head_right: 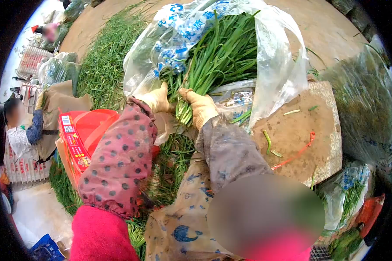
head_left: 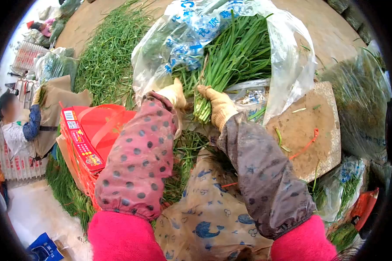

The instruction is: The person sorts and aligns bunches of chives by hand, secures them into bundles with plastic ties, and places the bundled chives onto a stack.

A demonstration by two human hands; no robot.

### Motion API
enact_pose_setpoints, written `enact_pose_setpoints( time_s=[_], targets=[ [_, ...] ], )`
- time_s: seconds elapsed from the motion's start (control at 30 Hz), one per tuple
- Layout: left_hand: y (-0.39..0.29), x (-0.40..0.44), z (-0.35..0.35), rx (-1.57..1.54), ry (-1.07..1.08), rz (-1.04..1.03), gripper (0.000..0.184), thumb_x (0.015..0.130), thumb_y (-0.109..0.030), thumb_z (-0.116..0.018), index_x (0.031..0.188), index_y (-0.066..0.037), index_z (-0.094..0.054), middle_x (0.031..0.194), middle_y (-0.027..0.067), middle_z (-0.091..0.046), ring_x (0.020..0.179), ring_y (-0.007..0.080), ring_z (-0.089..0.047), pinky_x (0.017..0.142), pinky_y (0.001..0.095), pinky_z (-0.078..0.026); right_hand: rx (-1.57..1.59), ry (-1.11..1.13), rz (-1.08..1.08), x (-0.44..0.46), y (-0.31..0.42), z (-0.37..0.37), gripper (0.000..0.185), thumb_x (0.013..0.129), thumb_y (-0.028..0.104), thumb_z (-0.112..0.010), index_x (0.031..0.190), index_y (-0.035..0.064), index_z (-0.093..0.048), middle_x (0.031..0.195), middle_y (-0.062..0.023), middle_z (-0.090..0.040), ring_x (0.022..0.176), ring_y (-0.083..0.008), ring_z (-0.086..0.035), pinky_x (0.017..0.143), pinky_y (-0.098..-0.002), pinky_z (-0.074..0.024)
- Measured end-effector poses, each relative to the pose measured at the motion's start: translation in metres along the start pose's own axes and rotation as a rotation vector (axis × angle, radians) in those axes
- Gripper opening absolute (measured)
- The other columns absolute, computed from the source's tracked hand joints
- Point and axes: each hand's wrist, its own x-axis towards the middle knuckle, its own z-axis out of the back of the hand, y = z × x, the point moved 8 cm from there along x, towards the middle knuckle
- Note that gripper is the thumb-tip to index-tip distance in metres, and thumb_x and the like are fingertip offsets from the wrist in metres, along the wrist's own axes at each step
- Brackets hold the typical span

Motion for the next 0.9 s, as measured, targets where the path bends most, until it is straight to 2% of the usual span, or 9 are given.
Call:
enact_pose_setpoints(
  time_s=[0.13,0.33,0.53,0.57,0.67,0.7,0.83,0.87,0.9],
  targets=[
    [0.014,0.013,-0.015,-0.010,-0.159,0.110,0.072,0.071,-0.029,-0.074,0.128,0.001,-0.043,0.110,0.0265,-0.062,0.108,0.0387,-0.058,0.094,0.0409,-0.045,-0.024,-0.021,-0.062,-0.008,0.001,-0.002,0.014,0.082,0.013,-0.071,0.091,0.0054,-0.062,0.077,-0.0070,-0.066,0.059,-0.0231,-0.064,0.050,-0.0379,-0.0547],
    [-0.021,-0.028,0.008,0.025,0.067,-0.084,0.043,0.076,-0.019,-0.065,0.119,-0.021,-0.062,0.117,0.0186,-0.062,0.110,0.0339,-0.060,0.092,0.0419,-0.049,0.134,0.104,-0.231,-0.006,-0.007,-0.014,0.015,0.082,0.013,-0.071,0.092,0.0032,-0.065,0.082,-0.0097,-0.067,0.063,-0.0245,-0.065,0.054,-0.0376,-0.0572],
    [-0.059,-0.042,0.005,0.212,0.080,-0.298,0.057,0.065,-0.021,-0.074,0.118,-0.002,-0.060,0.131,0.0199,-0.048,0.124,0.0349,-0.045,0.100,0.0391,-0.043,0.130,0.216,-0.155,-0.023,0.011,-0.023,0.015,0.082,0.012,-0.071,0.091,0.0017,-0.065,0.082,-0.0089,-0.068,0.068,-0.0227,-0.066,0.062,-0.0373,-0.0562],
    [-0.068,-0.057,0.013,0.209,-0.055,-0.402,0.069,0.058,-0.034,-0.077,0.115,-0.001,-0.060,0.118,0.0263,-0.055,0.116,0.0363,-0.049,0.102,0.0400,-0.039,0.205,0.160,-0.128,-0.016,0.011,-0.016,0.014,0.083,0.012,-0.069,0.092,0.0016,-0.064,0.082,-0.0086,-0.067,0.069,-0.0234,-0.065,0.064,-0.0371,-0.0557],
    [-0.087,-0.084,0.031,-0.025,0.013,-0.587,0.089,0.062,-0.027,-0.075,0.134,0.009,-0.037,0.120,0.0267,-0.052,0.116,0.0400,-0.049,0.103,0.0389,-0.039,0.205,0.152,-0.100,-0.021,0.028,-0.011,0.011,0.087,0.011,-0.062,0.093,0.0026,-0.063,0.082,-0.0096,-0.065,0.069,-0.0257,-0.064,0.065,-0.0398,-0.0558],
    [-0.095,-0.111,0.059,-0.249,0.119,-0.609,0.071,0.068,-0.016,-0.069,0.130,0.008,-0.044,0.116,0.0246,-0.057,0.111,0.0340,-0.055,0.099,0.0352,-0.042,0.134,0.141,-0.094,-0.024,0.037,-0.011,0.011,0.088,0.011,-0.059,0.093,0.0026,-0.063,0.082,-0.0099,-0.065,0.068,-0.0261,-0.063,0.065,-0.0403,-0.0562],
    [-0.036,-0.068,0.079,-0.943,-0.187,-0.378,0.031,0.076,0.006,-0.048,0.105,0.007,-0.062,0.095,0.0144,-0.068,0.092,0.0195,-0.064,0.086,0.0292,-0.050,0.025,0.131,-0.033,-0.031,0.065,-0.012,0.011,0.087,0.010,-0.059,0.093,0.0024,-0.062,0.081,-0.0079,-0.064,0.067,-0.0244,-0.063,0.060,-0.0395,-0.0560],
    [-0.043,-0.081,0.094,-0.578,-0.533,-0.337,0.027,0.076,0.008,-0.048,0.096,0.002,-0.065,0.086,0.0104,-0.069,0.086,0.0257,-0.066,0.084,0.0329,-0.051,0.070,0.131,-0.053,-0.024,0.066,-0.006,0.011,0.086,0.008,-0.059,0.094,0.0005,-0.060,0.083,-0.0119,-0.064,0.069,-0.0271,-0.065,0.063,-0.0416,-0.0574],
    [-0.048,-0.068,0.081,-0.292,-0.529,-0.266,0.046,0.075,0.006,-0.054,0.120,-0.005,-0.058,0.107,0.0134,-0.065,0.104,0.0326,-0.060,0.092,0.0368,-0.047,0.116,0.132,-0.072,-0.017,0.066,-0.001,0.013,0.084,0.005,-0.060,0.096,-0.0013,-0.058,0.084,-0.0160,-0.065,0.070,-0.0298,-0.066,0.066,-0.0437,-0.0587]
  ],
)
